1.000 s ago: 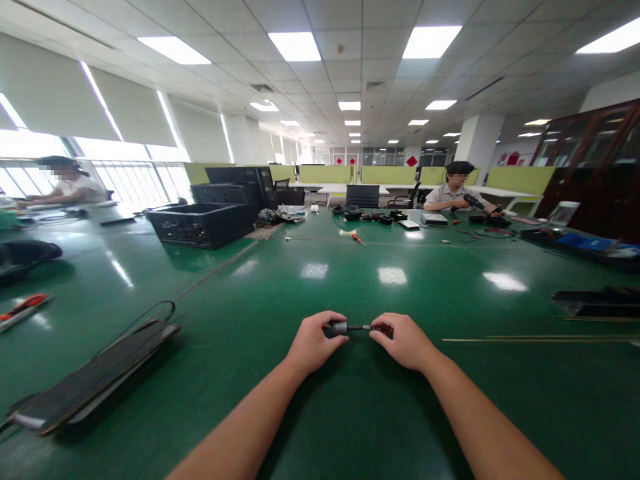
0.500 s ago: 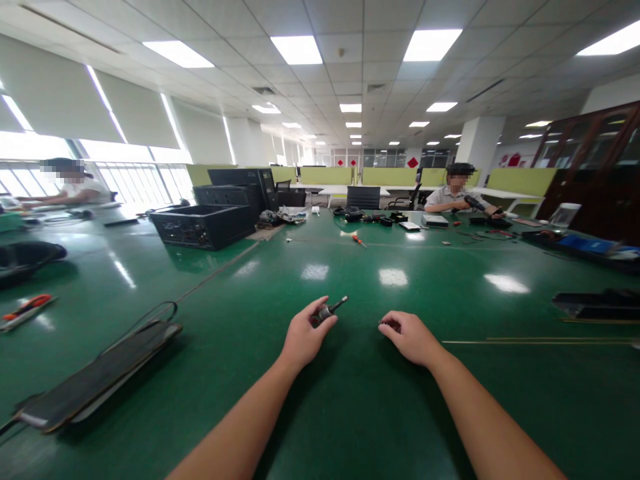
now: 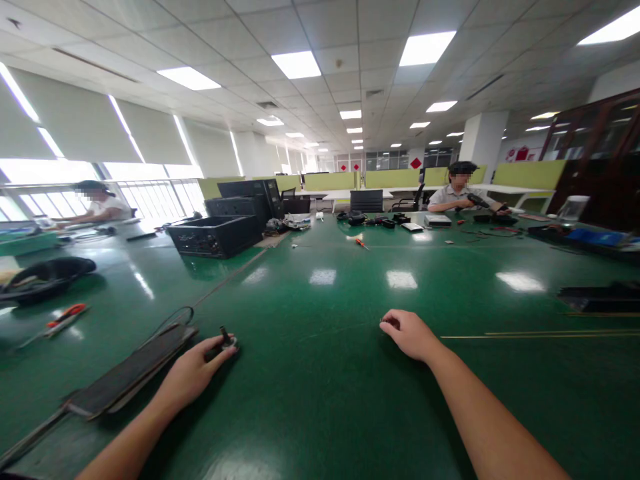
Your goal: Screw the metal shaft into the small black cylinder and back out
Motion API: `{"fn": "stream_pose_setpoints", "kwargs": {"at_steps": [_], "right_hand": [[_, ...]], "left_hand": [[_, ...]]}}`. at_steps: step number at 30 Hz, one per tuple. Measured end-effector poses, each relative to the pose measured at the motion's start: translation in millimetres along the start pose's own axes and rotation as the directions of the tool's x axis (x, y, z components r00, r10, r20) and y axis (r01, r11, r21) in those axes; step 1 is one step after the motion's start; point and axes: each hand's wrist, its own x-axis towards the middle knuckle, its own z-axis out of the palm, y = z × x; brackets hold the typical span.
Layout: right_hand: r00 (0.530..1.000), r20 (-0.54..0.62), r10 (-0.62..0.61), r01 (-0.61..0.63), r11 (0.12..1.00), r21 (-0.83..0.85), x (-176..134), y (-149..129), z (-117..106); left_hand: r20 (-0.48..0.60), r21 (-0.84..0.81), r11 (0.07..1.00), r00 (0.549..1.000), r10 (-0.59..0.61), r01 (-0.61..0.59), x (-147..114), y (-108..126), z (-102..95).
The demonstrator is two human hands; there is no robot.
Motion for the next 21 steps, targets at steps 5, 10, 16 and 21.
{"fn": "stream_pose_setpoints", "kwargs": {"at_steps": [5, 10, 16, 21], "right_hand": [[1.0, 0.008, 0.007, -0.007, 1.0, -0.002, 0, 1, 1], [1.0, 0.001, -0.01, 0.01, 1.0, -0.001, 0, 2, 1], [0.997, 0.027, -0.078, 0.077, 0.996, 0.054, 2, -1, 7], [0.996, 0.093, -0.004, -0.025, 0.95, 0.311, 6, 8, 7]], "left_hand": [[-0.011, 0.123, 0.991, 0.999, 0.05, -0.048, -15, -10, -7.2], [-0.393, 0.213, 0.936, 0.853, 0.344, -0.28, -24, 28, 0.8], [-0.069, 0.033, 0.708, 0.706, 0.705, -0.705, -23, 143, 86.9], [0.175, -0.071, 0.569, 0.552, 0.815, -0.819, -27, 224, 172.0]]}}
